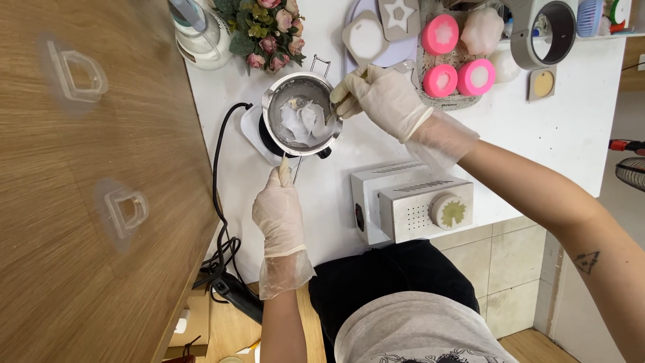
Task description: Melting wax and preparing it in a pot using a heat gun and spoon.
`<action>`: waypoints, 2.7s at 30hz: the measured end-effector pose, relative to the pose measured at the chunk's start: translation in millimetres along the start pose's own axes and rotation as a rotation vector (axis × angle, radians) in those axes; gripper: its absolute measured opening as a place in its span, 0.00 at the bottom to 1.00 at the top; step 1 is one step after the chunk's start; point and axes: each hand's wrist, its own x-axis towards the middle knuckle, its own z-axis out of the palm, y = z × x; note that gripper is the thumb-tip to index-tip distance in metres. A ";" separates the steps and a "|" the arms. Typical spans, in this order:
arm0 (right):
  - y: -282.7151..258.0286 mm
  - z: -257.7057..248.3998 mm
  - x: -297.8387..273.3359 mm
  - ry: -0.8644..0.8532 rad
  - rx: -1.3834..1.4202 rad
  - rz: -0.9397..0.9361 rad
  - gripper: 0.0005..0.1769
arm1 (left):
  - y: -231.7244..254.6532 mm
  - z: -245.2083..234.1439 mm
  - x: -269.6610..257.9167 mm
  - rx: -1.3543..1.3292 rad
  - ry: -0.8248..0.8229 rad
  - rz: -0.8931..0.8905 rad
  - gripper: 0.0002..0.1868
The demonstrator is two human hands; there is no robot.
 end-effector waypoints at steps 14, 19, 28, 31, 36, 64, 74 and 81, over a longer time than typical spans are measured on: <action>-2.2 -4.3 41.2 -0.125 -0.158 0.077 0.19 | 1.0 -2.2 -2.6 0.031 -0.002 -0.009 0.26; 1.2 -11.6 53.1 -0.150 -0.067 0.180 0.19 | 0.2 -1.9 -1.6 0.031 0.016 -0.018 0.26; 14.2 -18.5 58.9 -0.151 0.014 0.122 0.19 | -0.1 -1.9 -3.4 -0.010 -0.002 -0.004 0.26; 11.0 -22.8 60.1 -0.162 -0.034 0.111 0.20 | -0.7 -0.8 -3.3 -0.011 0.018 0.014 0.26; 9.5 -25.7 60.5 -0.165 -0.009 0.104 0.20 | 2.1 -3.1 -4.7 0.033 0.024 -0.003 0.26; -4.6 23.8 -23.9 0.012 -0.635 -0.251 0.18 | 0.3 -1.9 -3.4 0.023 0.015 0.007 0.26; 49.3 35.9 -16.2 -0.001 -0.342 -0.248 0.14 | -3.7 5.5 -2.3 0.034 0.044 0.027 0.25; 36.3 35.6 -15.7 0.087 0.165 -0.180 0.14 | -0.2 3.0 -3.6 0.022 0.042 0.015 0.25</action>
